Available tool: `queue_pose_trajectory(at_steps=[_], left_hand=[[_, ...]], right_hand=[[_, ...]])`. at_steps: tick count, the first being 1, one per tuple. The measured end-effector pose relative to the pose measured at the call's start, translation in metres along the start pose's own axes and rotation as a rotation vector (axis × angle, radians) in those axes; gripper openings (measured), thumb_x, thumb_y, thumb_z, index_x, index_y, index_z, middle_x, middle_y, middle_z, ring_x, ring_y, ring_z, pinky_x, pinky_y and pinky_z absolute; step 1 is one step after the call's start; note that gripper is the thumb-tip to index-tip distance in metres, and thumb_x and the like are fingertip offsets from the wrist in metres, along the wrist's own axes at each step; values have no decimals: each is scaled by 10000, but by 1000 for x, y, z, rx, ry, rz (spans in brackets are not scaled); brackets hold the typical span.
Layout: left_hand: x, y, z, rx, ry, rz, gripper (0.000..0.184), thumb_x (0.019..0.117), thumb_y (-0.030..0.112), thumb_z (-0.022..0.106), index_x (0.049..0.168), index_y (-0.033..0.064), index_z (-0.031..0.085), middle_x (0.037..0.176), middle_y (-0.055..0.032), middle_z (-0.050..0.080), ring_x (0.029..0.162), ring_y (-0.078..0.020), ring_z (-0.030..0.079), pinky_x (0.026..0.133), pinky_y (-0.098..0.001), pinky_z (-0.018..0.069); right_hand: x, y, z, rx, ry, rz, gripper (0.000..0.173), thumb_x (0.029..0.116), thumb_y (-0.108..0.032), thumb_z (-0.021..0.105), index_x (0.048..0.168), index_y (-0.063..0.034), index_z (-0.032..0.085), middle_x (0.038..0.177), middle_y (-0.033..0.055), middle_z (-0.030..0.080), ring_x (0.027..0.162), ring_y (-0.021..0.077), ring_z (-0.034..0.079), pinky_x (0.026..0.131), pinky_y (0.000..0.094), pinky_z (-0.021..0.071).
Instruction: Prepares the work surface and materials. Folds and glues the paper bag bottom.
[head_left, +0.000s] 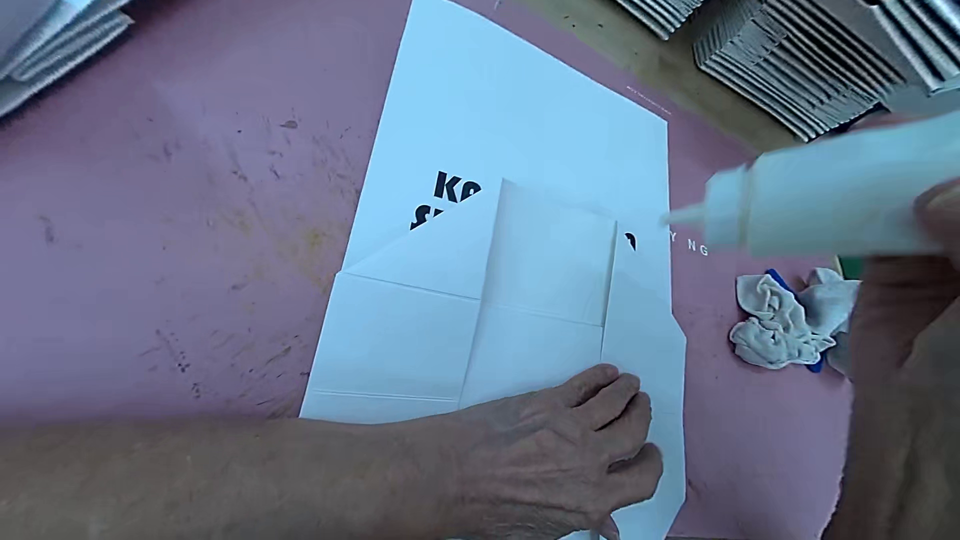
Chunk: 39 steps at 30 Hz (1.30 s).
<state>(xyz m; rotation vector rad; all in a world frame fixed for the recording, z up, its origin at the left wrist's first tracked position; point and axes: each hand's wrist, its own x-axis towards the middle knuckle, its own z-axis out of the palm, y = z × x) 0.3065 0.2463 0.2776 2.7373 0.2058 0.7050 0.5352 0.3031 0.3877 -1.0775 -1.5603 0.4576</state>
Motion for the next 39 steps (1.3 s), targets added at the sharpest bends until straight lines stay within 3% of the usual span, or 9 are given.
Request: queue_pose_trajectory(at_steps=[6,10,13,16,22,26,29,33,39], left_hand=[[3,1,-2,52,-73,-12,664,1046,462,448,1405,-91,530,1498,-265,493,1441,-411,424,1202,-481,287],[2,2,-2,47,-61,-12,641,1048,453,446,1392,-78,552,1492,-256,504,1435,-409,431,1202,-482,285],[2,2,-2,49,-59,-11,632,1050,441,443,1394,-77,550,1492,-253,507,1434,-407,436,1197,-477,296],[1,2,0,41,-38,-10,602,1054,418,449,1394,-69,552,1488,-241,514,1433,-394,440,1197,-472,300],[1,3,2,89,38,-43,598,1049,446,430,1356,-37,605,1489,-284,499,1408,-411,473,1167,-448,361],[-1,3,6,119,19,-33,614,1067,460,372,1386,-23,577,1484,-309,484,1403,-442,460,1167,-467,350],[-1,3,5,112,-1,-39,608,1073,455,358,1407,-13,554,1486,-319,474,1406,-443,455,1174,-463,341],[2,2,1,89,8,-45,561,1069,426,380,1366,0,591,1447,-310,518,1382,-432,487,1167,-453,347],[1,1,3,119,23,-43,581,1068,456,352,1356,24,612,1460,-295,518,1367,-412,513,1147,-431,378]], right_hand=[[-22,4,40,-24,48,113,866,624,-234,963,1300,-114,436,1130,7,684,1040,168,711,897,365,625],[-17,-3,64,41,-61,78,723,720,-126,905,1280,-119,449,1119,-6,679,1032,147,705,866,342,627],[-9,-9,101,171,-152,81,533,776,0,811,1188,-94,487,1041,-32,686,951,76,709,818,238,621],[4,-3,116,249,-184,183,375,821,-11,781,1113,-85,557,961,-20,716,849,94,739,760,242,641],[-6,-1,60,328,-39,425,225,986,-82,648,1187,-116,552,1022,32,726,854,179,759,736,301,663],[-16,17,1,393,-9,326,192,1080,-212,488,1192,-110,605,1078,28,708,981,165,725,851,322,624],[-29,36,-35,198,68,192,239,1021,-206,586,1245,-132,548,1083,40,702,992,222,724,851,399,630],[-38,34,-25,51,156,159,618,837,-231,824,1311,-149,436,1139,17,683,1020,208,721,880,394,632],[-42,24,6,40,143,123,619,778,-184,861,1246,-97,465,1094,46,691,992,214,726,835,391,642]])
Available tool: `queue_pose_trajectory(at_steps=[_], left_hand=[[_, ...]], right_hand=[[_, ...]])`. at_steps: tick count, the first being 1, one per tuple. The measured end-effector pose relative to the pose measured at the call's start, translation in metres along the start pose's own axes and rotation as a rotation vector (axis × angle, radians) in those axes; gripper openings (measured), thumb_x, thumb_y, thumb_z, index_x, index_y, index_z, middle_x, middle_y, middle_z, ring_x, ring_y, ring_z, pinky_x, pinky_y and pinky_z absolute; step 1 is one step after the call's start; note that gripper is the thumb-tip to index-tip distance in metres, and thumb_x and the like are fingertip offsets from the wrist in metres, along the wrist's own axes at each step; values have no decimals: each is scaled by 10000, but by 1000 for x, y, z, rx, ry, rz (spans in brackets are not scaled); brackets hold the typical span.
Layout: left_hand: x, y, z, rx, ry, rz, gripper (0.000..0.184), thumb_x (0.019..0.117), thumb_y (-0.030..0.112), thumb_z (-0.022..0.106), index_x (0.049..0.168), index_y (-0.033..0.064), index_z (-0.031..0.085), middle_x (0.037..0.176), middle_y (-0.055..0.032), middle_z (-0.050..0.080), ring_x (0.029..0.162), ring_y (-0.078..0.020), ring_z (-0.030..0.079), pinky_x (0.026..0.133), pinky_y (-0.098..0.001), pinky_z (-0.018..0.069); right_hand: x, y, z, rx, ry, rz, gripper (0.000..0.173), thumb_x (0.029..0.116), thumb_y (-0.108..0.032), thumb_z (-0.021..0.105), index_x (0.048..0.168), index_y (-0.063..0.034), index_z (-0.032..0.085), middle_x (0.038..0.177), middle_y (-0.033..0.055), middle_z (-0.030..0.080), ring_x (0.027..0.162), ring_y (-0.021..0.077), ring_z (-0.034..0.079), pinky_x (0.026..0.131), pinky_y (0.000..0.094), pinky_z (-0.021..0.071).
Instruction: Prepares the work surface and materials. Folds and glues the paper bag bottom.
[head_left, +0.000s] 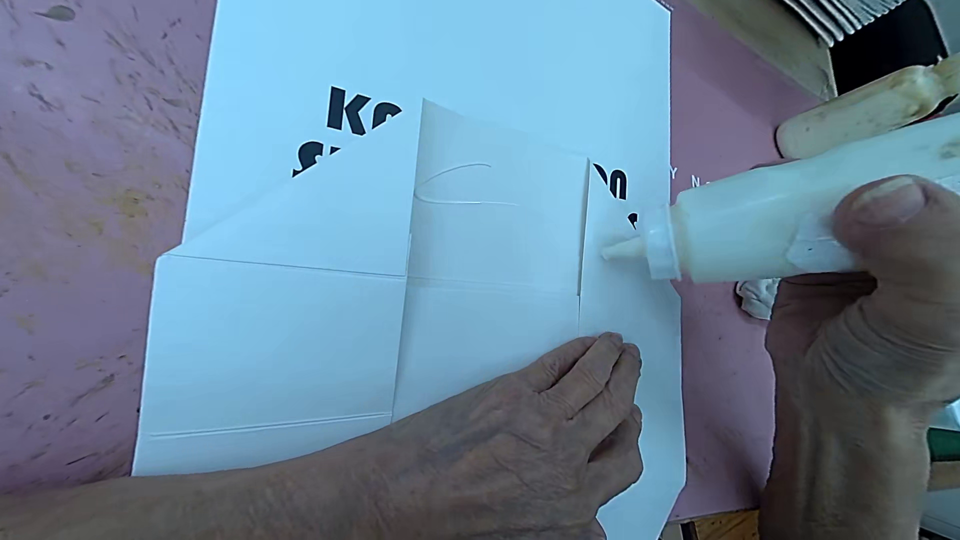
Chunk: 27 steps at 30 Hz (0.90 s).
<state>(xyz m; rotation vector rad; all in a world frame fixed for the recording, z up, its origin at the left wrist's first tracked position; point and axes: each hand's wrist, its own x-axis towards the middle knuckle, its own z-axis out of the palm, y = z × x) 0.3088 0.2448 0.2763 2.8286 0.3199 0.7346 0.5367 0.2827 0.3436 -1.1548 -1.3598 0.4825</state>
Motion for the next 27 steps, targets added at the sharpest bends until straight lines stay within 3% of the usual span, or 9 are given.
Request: queue_pose_trajectory(at_steps=[7,13,17,23,27], left_hand=[[0,-1,1,30,-5,11,579,1075,451,331,1356,28,608,1453,-299,521,1370,-413,508,1147,-430,373],[-1,-1,2,5,19,4,557,1085,426,331,1357,29,611,1442,-285,538,1372,-403,508,1150,-417,375],[-1,-1,3,11,30,1,568,1078,447,331,1341,34,620,1440,-282,542,1371,-401,509,1140,-410,384],[-1,-1,2,10,3,-1,579,1078,459,328,1361,40,611,1463,-286,520,1376,-400,506,1149,-409,372],[-1,0,2,9,4,-9,578,1070,461,350,1370,37,603,1471,-291,510,1381,-404,502,1137,-412,389]], right_hand=[[-2,4,-28,-64,54,-7,630,767,-219,884,1237,-135,473,1072,19,702,950,204,739,799,378,655],[-9,5,-51,-76,112,4,688,752,-167,885,1282,-95,452,1143,73,684,1055,263,714,921,457,622],[-10,6,-61,-106,122,-2,698,747,-169,888,1280,-103,444,1126,60,689,1038,244,719,901,434,628],[-7,6,-58,-116,129,-31,736,717,-151,901,1284,-110,434,1140,43,677,1055,225,711,910,416,623],[-5,4,-52,-113,108,-5,751,738,-126,886,1323,-104,415,1193,71,667,1107,265,699,932,444,620]])
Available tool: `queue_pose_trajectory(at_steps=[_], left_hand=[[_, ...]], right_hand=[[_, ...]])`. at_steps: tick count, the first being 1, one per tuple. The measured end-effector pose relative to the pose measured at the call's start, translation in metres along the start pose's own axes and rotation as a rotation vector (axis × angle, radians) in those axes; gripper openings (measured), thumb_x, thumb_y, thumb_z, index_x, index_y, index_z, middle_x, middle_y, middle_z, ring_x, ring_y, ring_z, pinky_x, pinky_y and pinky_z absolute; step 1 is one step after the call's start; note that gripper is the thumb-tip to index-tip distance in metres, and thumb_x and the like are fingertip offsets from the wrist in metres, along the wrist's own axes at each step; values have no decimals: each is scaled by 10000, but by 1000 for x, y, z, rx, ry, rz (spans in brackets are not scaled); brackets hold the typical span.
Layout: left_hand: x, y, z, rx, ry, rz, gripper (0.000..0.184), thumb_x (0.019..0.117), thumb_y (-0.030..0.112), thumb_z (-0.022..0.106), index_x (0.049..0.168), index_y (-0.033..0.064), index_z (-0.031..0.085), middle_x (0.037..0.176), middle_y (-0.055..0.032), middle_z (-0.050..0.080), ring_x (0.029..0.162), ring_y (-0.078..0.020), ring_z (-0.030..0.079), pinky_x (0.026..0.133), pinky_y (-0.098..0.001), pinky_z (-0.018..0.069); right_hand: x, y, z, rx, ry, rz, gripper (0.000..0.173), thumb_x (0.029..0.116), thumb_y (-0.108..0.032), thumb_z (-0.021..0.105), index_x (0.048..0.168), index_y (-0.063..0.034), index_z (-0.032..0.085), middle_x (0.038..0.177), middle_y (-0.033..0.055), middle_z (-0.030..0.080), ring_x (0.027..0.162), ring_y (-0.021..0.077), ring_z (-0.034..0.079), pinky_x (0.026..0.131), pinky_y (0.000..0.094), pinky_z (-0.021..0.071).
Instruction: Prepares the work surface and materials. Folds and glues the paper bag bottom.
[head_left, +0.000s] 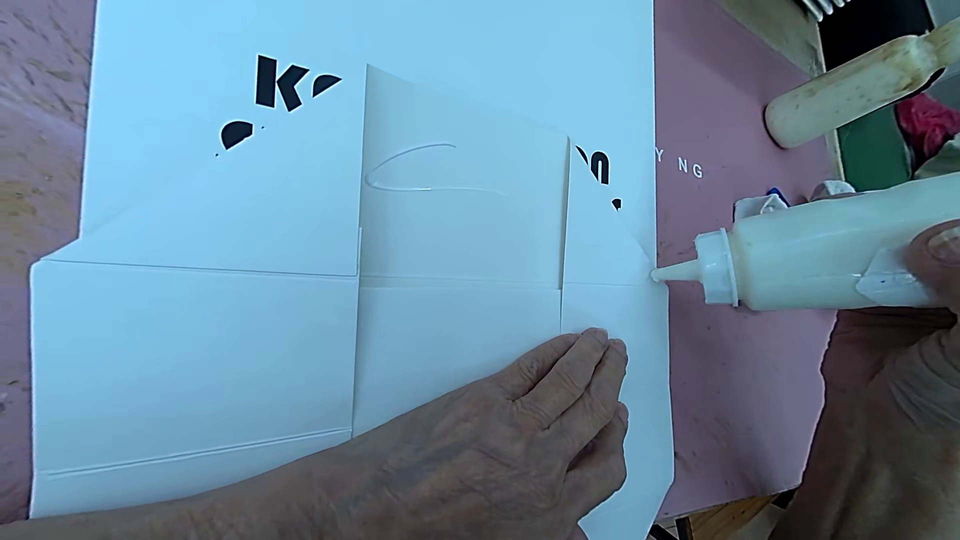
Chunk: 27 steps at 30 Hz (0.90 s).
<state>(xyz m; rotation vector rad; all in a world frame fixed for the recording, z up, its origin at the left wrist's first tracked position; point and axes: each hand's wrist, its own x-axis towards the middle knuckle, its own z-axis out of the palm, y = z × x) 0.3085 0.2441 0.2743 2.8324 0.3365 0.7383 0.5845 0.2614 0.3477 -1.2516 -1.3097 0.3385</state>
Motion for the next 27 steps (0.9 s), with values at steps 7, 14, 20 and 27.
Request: queue_pose_trajectory(at_steps=[7,14,20,27], left_hand=[[0,0,1,22,1,6,579,1080,443,335,1372,16,597,1466,-295,515,1382,-409,501,1154,-429,371],[1,1,0,14,-10,4,578,1088,421,320,1385,-2,579,1472,-300,505,1387,-413,493,1158,-430,363],[2,1,-1,7,-2,-3,570,1089,410,333,1371,-18,583,1461,-297,516,1384,-417,493,1162,-434,354],[3,2,-2,20,-3,5,567,1089,405,327,1349,-17,602,1456,-297,523,1381,-423,497,1158,-445,359]], right_hand=[[5,-2,12,-46,-38,-33,754,757,-162,886,1344,-103,417,1200,40,646,1090,212,692,896,379,624],[11,-8,31,-50,-98,-55,609,823,-134,832,1305,-100,462,1155,19,662,1059,177,701,887,330,620],[17,-10,42,-45,-164,-62,512,863,-128,799,1277,-100,500,1139,20,685,1047,193,714,876,337,629],[29,-16,65,-20,-163,-43,432,832,-112,823,1169,-101,552,1011,-9,717,886,140,741,743,272,646]])
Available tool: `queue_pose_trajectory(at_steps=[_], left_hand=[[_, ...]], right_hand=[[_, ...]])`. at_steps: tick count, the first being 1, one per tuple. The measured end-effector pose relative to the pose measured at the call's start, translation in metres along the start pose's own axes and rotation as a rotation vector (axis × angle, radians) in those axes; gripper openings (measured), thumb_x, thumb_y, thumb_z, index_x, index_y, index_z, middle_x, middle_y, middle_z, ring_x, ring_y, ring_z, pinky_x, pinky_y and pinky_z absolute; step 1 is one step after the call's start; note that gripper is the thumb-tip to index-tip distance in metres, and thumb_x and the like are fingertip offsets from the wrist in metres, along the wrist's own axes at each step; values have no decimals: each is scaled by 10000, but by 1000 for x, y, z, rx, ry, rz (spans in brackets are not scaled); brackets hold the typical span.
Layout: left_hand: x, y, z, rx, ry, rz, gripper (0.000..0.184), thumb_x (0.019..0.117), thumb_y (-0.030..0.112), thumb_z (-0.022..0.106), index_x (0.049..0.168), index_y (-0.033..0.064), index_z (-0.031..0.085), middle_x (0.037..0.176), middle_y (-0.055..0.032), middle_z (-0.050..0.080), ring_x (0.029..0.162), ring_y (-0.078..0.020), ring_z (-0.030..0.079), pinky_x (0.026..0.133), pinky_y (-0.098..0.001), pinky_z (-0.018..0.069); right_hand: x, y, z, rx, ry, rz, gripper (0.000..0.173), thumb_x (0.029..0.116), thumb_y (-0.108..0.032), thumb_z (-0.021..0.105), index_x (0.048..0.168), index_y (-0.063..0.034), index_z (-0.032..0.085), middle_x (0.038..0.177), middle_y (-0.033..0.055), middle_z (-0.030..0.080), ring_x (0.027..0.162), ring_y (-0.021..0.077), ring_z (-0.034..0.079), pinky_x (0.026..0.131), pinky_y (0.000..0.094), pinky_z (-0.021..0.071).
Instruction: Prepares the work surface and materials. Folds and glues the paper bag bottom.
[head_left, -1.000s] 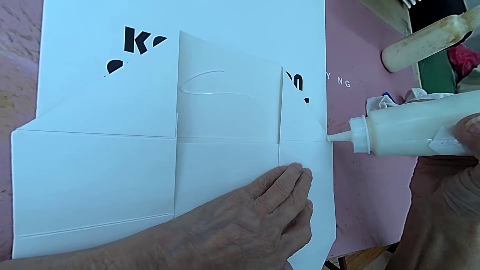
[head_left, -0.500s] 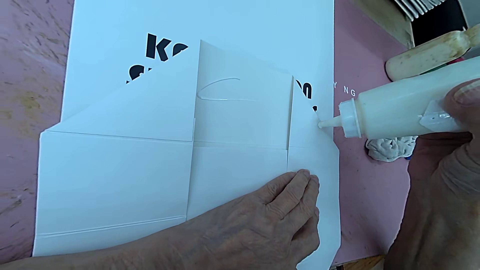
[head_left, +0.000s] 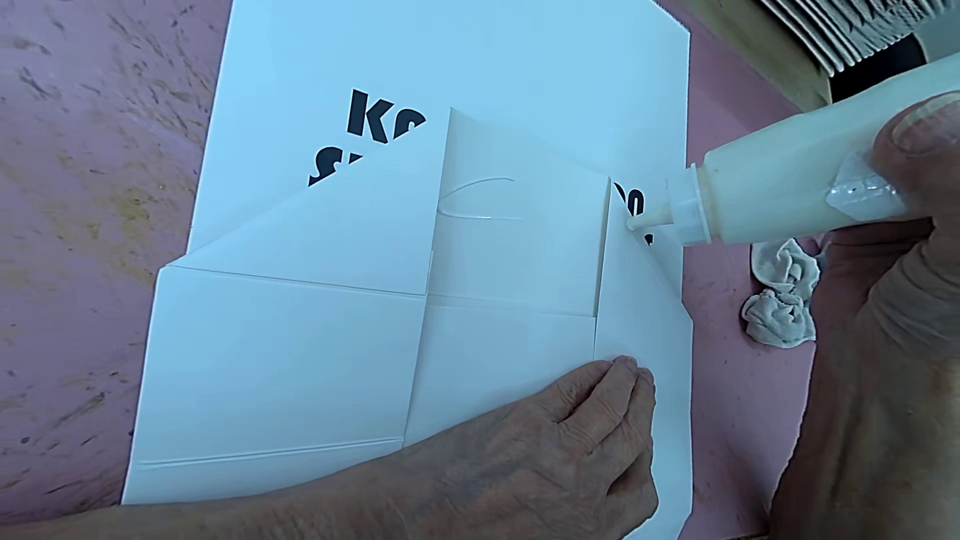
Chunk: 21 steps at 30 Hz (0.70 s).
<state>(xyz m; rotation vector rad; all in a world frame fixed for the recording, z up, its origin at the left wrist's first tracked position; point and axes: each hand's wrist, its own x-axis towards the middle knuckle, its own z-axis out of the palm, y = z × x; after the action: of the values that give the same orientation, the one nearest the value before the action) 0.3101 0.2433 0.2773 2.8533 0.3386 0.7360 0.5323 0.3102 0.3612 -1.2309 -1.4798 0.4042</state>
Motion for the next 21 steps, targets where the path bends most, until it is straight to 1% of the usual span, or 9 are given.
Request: queue_pose_trajectory(at_steps=[1,2,4,6,8,13,16,19,21], left_hand=[[0,0,0,6,3,-1,569,1089,409,330,1352,-15,602,1456,-297,522,1378,-421,500,1156,-443,363],[0,0,1,2,3,-4,569,1086,420,340,1352,-11,600,1462,-297,515,1379,-420,497,1158,-442,361],[0,0,1,-12,11,-8,573,1080,430,359,1350,-12,604,1462,-301,515,1379,-421,499,1156,-442,364],[-1,0,0,-29,-2,-4,579,1079,431,365,1361,-22,591,1464,-311,506,1386,-431,487,1164,-449,355],[-1,0,-1,-22,-8,0,576,1082,426,358,1361,-21,591,1461,-314,506,1381,-436,490,1158,-453,360],[1,0,0,6,-12,5,562,1089,404,339,1353,-19,600,1453,-305,517,1377,-424,497,1149,-459,361],[1,1,2,6,10,-5,551,1090,392,342,1346,-17,607,1449,-297,527,1373,-420,503,1146,-456,367],[-1,1,4,-5,-2,-3,581,1087,415,327,1377,-20,582,1458,-296,515,1396,-436,467,1158,-472,349],[-2,1,6,-1,-14,1,601,1085,427,322,1392,-29,564,1480,-302,493,1412,-448,445,1158,-488,350]], right_hand=[[9,1,7,-5,15,-14,440,800,-116,842,1131,-95,553,972,-7,724,859,143,746,729,279,653],[18,2,15,-20,38,-41,492,743,-155,876,1095,-88,539,928,-6,720,832,148,747,711,294,660],[28,2,23,-32,49,-56,578,696,-212,911,1096,-73,517,915,1,705,839,154,740,733,308,657],[31,1,28,-20,45,-53,558,704,-195,908,1088,-68,523,907,4,700,841,157,739,751,312,659],[33,0,33,-10,43,-55,476,724,-164,887,1043,-86,542,873,-12,703,803,141,740,719,290,660],[38,0,39,-31,24,-51,449,729,-189,884,1021,-94,557,851,-11,695,765,144,733,637,279,650],[39,1,43,-4,9,-65,422,741,-168,878,1008,-90,562,838,-5,700,757,149,734,655,287,653],[39,2,48,38,-13,-72,435,740,-149,883,1023,-72,562,854,12,703,776,164,736,696,306,658],[38,1,51,27,-12,-60,451,737,-171,892,1023,-84,554,849,3,703,761,155,736,667,295,657]])
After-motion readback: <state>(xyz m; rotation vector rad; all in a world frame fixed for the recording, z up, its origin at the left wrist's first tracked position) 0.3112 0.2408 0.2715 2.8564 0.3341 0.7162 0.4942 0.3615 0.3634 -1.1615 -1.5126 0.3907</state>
